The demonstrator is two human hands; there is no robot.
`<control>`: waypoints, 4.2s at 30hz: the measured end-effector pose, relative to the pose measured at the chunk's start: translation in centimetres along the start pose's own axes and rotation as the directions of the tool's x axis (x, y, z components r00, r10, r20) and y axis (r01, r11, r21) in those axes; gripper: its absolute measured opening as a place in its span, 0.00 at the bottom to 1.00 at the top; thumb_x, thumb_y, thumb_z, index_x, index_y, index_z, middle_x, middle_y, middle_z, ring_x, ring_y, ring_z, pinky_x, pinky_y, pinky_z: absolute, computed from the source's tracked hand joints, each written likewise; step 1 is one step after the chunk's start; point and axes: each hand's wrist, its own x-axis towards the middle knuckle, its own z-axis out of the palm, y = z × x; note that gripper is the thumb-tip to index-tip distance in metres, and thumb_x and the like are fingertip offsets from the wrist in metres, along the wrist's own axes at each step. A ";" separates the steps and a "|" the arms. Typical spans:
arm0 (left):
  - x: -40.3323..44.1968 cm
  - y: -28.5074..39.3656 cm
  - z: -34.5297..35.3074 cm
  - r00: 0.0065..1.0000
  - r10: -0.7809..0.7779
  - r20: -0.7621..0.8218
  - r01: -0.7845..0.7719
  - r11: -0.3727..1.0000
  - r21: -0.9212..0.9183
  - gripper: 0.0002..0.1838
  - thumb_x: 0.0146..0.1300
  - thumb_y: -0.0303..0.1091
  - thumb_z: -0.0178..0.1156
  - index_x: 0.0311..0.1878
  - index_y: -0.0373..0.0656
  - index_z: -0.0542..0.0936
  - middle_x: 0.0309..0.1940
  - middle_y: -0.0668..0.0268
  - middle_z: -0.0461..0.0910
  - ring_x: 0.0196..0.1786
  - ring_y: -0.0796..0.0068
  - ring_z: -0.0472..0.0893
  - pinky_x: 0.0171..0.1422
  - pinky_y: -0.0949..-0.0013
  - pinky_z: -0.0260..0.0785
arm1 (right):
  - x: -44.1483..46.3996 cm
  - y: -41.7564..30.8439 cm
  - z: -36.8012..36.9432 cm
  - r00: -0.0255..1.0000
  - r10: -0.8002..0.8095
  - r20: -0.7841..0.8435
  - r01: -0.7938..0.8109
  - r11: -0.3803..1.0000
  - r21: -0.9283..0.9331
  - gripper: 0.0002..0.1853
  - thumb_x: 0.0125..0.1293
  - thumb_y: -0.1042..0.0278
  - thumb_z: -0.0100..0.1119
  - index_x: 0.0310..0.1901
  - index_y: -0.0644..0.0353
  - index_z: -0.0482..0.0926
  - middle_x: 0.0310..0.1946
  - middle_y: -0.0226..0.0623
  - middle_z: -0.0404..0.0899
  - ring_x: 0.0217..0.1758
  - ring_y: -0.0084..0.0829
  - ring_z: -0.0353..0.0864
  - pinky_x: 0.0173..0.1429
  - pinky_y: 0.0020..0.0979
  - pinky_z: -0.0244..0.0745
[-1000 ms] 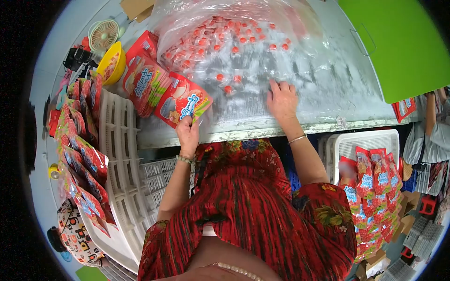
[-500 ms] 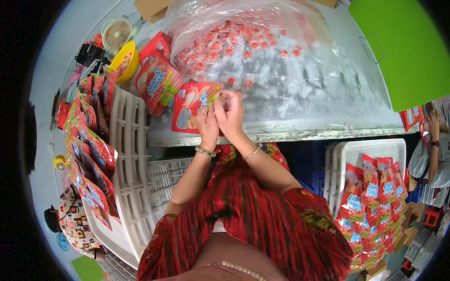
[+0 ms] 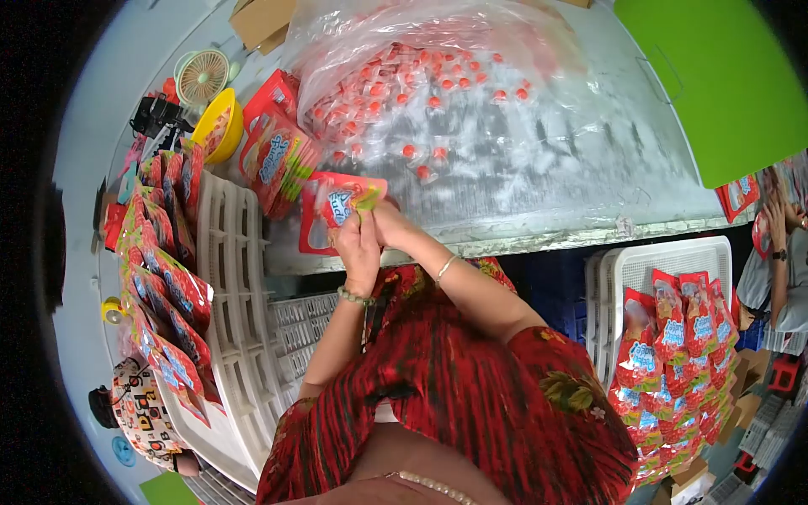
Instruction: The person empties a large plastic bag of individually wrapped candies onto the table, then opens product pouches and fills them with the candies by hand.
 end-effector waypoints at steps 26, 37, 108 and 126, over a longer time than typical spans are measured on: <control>-0.7 -1.3 -2.9 0.991 0.009 0.132 -0.019 0.997 0.076 0.11 0.51 0.31 0.51 0.20 0.36 0.65 0.16 0.51 0.66 0.21 0.51 0.68 0.24 0.60 0.59 | 8.9 10.2 -13.4 0.960 -0.119 -0.252 -0.092 0.719 -0.689 0.16 0.45 0.76 0.49 0.39 0.56 0.73 0.38 0.43 0.69 0.44 0.40 0.67 0.47 0.31 0.63; 0.9 -0.7 -2.6 0.995 0.001 0.103 -0.005 0.999 0.035 0.13 0.53 0.30 0.49 0.18 0.35 0.64 0.13 0.52 0.63 0.17 0.55 0.64 0.21 0.64 0.57 | -1.4 4.8 -7.0 0.936 -0.291 -0.196 0.030 0.624 -0.781 0.12 0.45 0.57 0.55 0.33 0.48 0.74 0.34 0.31 0.67 0.44 0.32 0.65 0.46 0.43 0.60; -2.5 -3.7 1.1 0.929 0.264 0.258 -0.319 0.926 0.200 0.09 0.41 0.30 0.56 0.18 0.40 0.66 0.17 0.58 0.67 0.22 0.58 0.69 0.25 0.62 0.61 | 12.1 8.1 -15.3 0.872 -0.009 -0.490 -0.391 0.590 -0.706 0.17 0.48 0.60 0.54 0.38 0.59 0.69 0.30 0.45 0.74 0.34 0.40 0.75 0.36 0.37 0.71; 2.7 1.3 0.7 0.986 0.062 0.154 -0.067 0.997 0.026 0.14 0.55 0.36 0.48 0.18 0.38 0.67 0.14 0.53 0.68 0.19 0.54 0.69 0.22 0.61 0.60 | -4.2 -0.6 -7.8 0.933 0.359 -0.026 -0.169 0.501 0.849 0.04 0.54 0.69 0.51 0.29 0.60 0.73 0.21 0.33 0.74 0.11 0.16 0.66 0.10 0.16 0.55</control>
